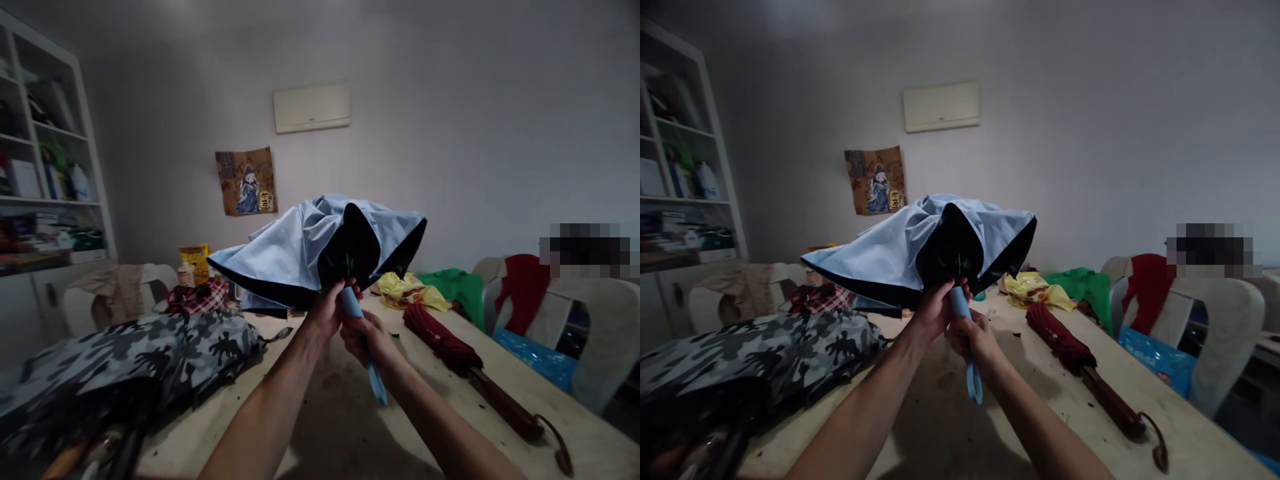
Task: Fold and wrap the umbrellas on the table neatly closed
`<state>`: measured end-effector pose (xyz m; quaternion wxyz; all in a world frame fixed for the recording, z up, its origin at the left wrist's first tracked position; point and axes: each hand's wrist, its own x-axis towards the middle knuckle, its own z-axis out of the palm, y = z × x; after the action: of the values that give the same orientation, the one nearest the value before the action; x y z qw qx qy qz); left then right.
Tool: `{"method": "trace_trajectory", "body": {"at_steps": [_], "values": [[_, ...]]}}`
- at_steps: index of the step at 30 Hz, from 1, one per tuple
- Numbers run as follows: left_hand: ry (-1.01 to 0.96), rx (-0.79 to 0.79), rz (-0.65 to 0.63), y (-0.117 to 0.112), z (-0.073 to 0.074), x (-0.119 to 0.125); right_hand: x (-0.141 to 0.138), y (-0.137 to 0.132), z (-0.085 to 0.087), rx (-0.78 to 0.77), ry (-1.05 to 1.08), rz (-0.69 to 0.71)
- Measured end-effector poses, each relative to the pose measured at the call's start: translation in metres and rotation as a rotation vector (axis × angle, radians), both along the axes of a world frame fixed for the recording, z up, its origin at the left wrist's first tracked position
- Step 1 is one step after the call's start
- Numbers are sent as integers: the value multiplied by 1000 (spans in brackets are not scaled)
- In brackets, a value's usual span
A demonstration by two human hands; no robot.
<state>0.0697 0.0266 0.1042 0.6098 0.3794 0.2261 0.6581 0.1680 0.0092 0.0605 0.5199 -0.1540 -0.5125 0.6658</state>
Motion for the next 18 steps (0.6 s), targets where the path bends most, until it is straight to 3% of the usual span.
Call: {"method": "trace_trajectory", "body": {"at_steps": [3,8,12,18], "values": [[-128,24,-226,-8,-1,-9,-3,-7,2,-69,104,122],[-162,0,-235,-17,-1,-11,-6,-15,-1,-48,142,150],[17,66,-88,-26,0,-4,-7,-19,-4,55,39,31],[280,240,301,-21,-5,7,-12,-21,-4,220,-113,-253]]}}
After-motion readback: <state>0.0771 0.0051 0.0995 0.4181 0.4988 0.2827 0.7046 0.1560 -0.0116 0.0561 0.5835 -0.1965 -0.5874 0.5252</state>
